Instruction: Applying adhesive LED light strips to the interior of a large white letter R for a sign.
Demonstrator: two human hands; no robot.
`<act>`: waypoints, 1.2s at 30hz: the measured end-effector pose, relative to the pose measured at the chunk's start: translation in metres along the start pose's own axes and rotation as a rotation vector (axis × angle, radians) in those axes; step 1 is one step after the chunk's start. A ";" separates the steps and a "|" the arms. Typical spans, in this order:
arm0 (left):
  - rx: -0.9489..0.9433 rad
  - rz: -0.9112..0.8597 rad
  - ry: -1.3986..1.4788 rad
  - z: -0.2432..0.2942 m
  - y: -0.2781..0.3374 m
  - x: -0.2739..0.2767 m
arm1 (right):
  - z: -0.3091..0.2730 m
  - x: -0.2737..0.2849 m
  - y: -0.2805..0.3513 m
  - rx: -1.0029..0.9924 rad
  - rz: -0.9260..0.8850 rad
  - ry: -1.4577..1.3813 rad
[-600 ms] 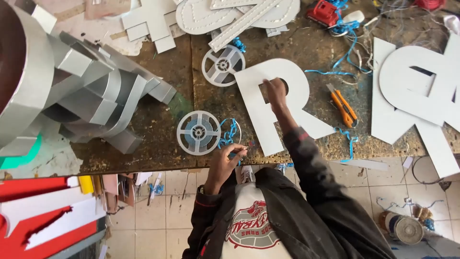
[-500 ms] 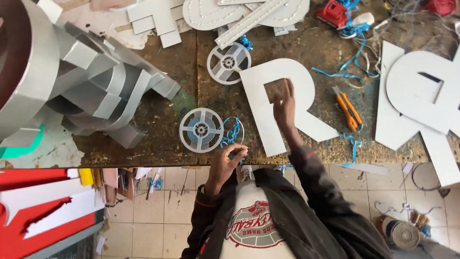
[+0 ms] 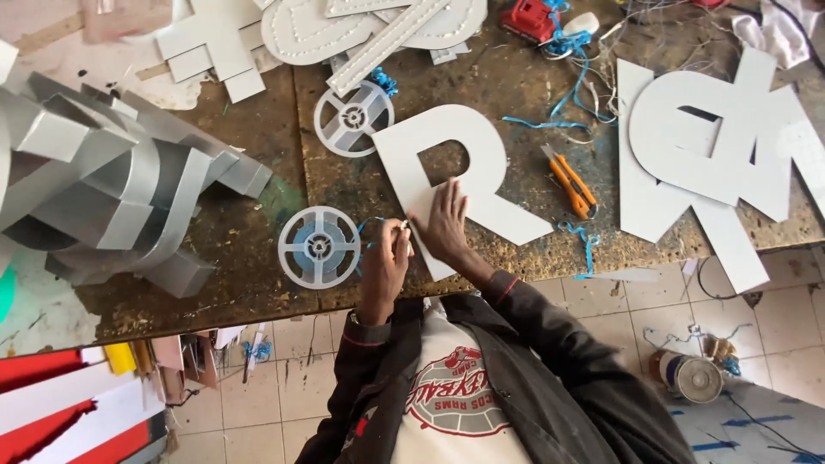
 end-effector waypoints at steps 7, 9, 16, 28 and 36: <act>0.051 -0.032 -0.021 -0.013 0.004 -0.006 | 0.079 0.035 -0.034 0.616 -0.011 0.222; 0.050 -0.045 -0.098 -0.023 0.003 -0.009 | 0.101 0.029 -0.039 0.455 0.144 0.129; 0.076 -0.027 -0.156 -0.031 0.016 -0.017 | 0.081 0.009 -0.006 0.175 0.172 0.182; 0.060 0.340 0.163 0.027 0.006 0.027 | -0.014 0.134 0.044 0.177 -0.771 -1.065; -0.239 0.725 -0.048 0.077 0.010 0.140 | -0.035 0.174 0.023 0.241 -0.888 -1.308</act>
Point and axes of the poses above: each hand's wrist, its own y-axis away from the middle knuckle, its own x-axis out of the back of the hand, z = x × y, the point moved 5 cm from there along -y, towards the middle knuckle, and after that the axes turned 2 degrees about z, right-handed, at the moved point
